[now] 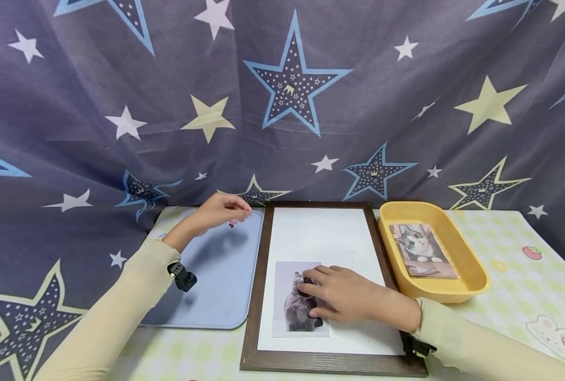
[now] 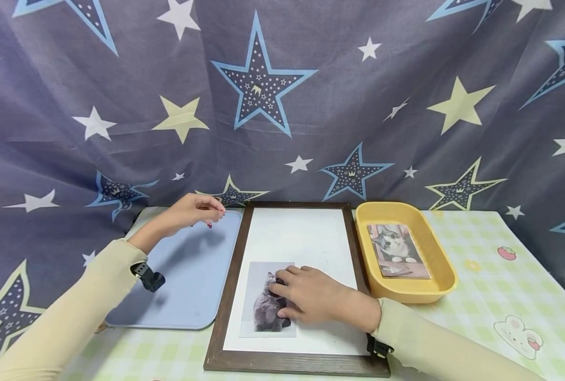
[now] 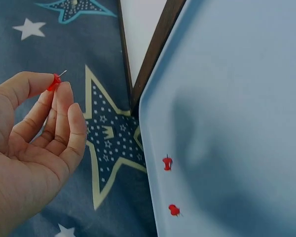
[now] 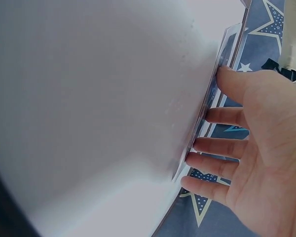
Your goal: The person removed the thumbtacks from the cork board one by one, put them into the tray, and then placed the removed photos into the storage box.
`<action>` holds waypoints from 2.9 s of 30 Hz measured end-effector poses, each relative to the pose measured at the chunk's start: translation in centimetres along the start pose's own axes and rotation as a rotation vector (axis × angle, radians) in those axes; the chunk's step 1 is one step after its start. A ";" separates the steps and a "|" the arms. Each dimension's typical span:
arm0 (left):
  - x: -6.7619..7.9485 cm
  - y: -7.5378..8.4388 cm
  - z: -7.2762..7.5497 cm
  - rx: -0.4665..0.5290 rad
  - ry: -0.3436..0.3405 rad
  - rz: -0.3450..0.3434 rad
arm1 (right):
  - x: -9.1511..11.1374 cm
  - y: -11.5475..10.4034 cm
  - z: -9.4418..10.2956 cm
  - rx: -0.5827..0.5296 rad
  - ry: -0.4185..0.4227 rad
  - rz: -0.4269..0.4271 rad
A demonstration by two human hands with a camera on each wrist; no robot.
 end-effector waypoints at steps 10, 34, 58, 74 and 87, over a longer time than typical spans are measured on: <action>0.5 -1.3 1.4 -0.007 0.010 0.062 | 0.0 0.0 0.0 0.003 0.006 0.005; 1.5 -4.2 3.2 -0.074 -0.002 0.138 | 0.0 0.0 0.0 0.002 0.007 0.005; 1.6 -6.0 2.6 -0.204 -0.015 0.176 | 0.0 -0.2 0.1 0.003 0.019 0.005; 1.0 -6.7 2.5 -0.280 -0.034 0.134 | -0.1 -0.1 0.0 0.000 0.010 0.002; 0.8 -6.9 2.3 -0.320 -0.037 0.133 | -0.1 0.0 -0.1 -0.008 0.009 -0.004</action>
Point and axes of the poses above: each hand's wrist, its own x-axis away from the middle knuckle, its own z-axis out of the back of the hand, y = z × x, the point moved 9 cm from there along -x, towards the middle knuckle, and after that the axes turned 1 degree about x, right-handed, at the moved point
